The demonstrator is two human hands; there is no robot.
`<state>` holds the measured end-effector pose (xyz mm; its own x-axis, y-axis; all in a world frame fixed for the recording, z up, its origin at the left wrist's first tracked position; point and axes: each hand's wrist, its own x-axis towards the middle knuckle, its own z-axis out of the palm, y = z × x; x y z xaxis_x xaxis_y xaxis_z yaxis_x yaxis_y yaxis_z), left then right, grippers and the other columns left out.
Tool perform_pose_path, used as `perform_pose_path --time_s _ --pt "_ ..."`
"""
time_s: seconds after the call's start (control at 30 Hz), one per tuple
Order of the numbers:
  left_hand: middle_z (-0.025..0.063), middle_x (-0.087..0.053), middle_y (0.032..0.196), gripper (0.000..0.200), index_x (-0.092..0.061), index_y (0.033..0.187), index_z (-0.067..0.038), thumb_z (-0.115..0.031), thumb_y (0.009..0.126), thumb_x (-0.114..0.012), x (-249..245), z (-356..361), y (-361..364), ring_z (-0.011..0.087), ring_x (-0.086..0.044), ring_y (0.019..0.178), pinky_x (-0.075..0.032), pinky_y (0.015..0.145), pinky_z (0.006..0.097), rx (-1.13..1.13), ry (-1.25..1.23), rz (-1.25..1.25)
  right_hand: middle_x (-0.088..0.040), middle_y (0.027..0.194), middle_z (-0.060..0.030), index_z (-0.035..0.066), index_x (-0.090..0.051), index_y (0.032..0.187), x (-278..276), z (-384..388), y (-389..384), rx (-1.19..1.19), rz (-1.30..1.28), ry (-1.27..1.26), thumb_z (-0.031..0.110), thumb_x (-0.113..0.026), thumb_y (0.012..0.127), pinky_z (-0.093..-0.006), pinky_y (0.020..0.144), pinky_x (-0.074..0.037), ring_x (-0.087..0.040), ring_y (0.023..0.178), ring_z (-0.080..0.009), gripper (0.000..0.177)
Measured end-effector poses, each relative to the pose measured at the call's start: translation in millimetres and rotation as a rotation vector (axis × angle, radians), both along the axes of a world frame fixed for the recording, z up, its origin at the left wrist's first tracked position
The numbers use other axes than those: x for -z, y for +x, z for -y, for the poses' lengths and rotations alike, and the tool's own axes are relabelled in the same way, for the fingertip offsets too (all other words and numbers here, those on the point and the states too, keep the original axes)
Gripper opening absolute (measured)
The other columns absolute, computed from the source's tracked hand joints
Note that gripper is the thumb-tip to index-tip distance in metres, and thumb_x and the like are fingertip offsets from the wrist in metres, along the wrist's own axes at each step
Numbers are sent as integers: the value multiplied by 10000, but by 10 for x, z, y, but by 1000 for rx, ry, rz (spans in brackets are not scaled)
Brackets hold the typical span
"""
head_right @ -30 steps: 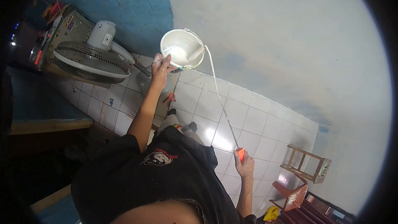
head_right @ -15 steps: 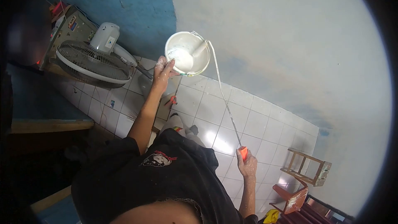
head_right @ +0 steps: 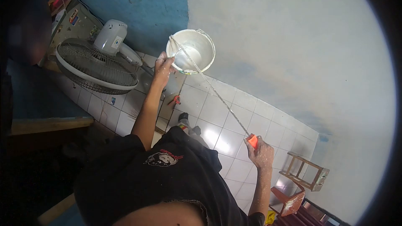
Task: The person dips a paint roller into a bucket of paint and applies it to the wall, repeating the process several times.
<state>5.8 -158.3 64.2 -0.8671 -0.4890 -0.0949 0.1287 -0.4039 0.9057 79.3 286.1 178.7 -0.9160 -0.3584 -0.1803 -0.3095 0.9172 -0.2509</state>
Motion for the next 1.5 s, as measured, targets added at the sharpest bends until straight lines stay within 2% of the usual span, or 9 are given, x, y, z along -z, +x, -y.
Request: perform_pose_path --time_s 0.23,0.47,0.63,0.7,0.77,0.9,1.1,1.33,1.5 --pt "5 -499 759 143 -474 824 -65 -115 883 -594 137 123 -99 65 -530 637 -546 520 245 -39 -78 38 -605 611 -223 -8 -582 836 79 193 86 138 -101 51 435 -645 869 -442 578 -509 -646 626 -403 449" --pt "45 -582 843 103 -505 905 -42 -107 896 -585 281 213 -198 92 -597 678 -549 541 240 74 43 69 -607 613 -227 -29 -573 857 7 392 192 62 112 84 441 -636 873 -452 560 -509 -642 611 -406 475" --pt "76 -627 922 127 -527 980 -28 -115 903 -578 316 194 -182 108 -634 739 -547 552 234 129 -32 101 -609 617 -227 -65 -579 920 117 315 131 153 -16 82 448 -633 876 -459 558 -506 -640 605 -404 517" --pt "59 -599 840 110 -524 938 -9 -97 901 -578 263 126 -150 92 -613 655 -550 530 236 39 25 45 -608 616 -229 -86 -585 951 154 253 119 128 -83 68 456 -634 874 -460 564 -507 -638 608 -408 549" --pt "69 -613 885 136 -525 986 -11 -105 903 -577 223 94 -156 97 -622 683 -550 536 235 53 18 52 -610 615 -224 -91 -590 953 -20 330 122 99 120 53 460 -639 871 -453 570 -508 -639 611 -408 560" --pt "83 -630 937 160 -523 1016 -14 -117 906 -576 173 -3 -193 99 -629 702 -552 541 237 24 38 55 -609 611 -219 -68 -598 947 -32 66 67 -11 120 30 482 -623 876 -448 569 -507 -638 603 -405 555" --pt "77 -624 915 153 -512 985 -34 -143 906 -584 -14 -348 -124 87 -612 661 -553 540 224 36 -7 75 -606 610 -225 -51 -593 924 34 -290 -175 74 -48 34 490 -591 896 -446 572 -511 -646 617 -400 542" --pt "54 -613 885 143 -521 975 -41 -148 907 -586 -18 -599 -105 75 -600 640 -546 531 218 -40 27 65 -602 592 -214 -34 -562 873 17 -703 -243 -128 106 80 474 -605 888 -446 579 -516 -648 612 -398 511" --pt "53 -622 872 124 -536 948 -43 -146 903 -588 143 -717 11 74 -599 613 -546 531 221 3 -35 122 -597 588 -221 -37 -552 885 253 -817 -411 -28 56 76 439 -594 905 -455 566 -504 -642 607 -406 478"
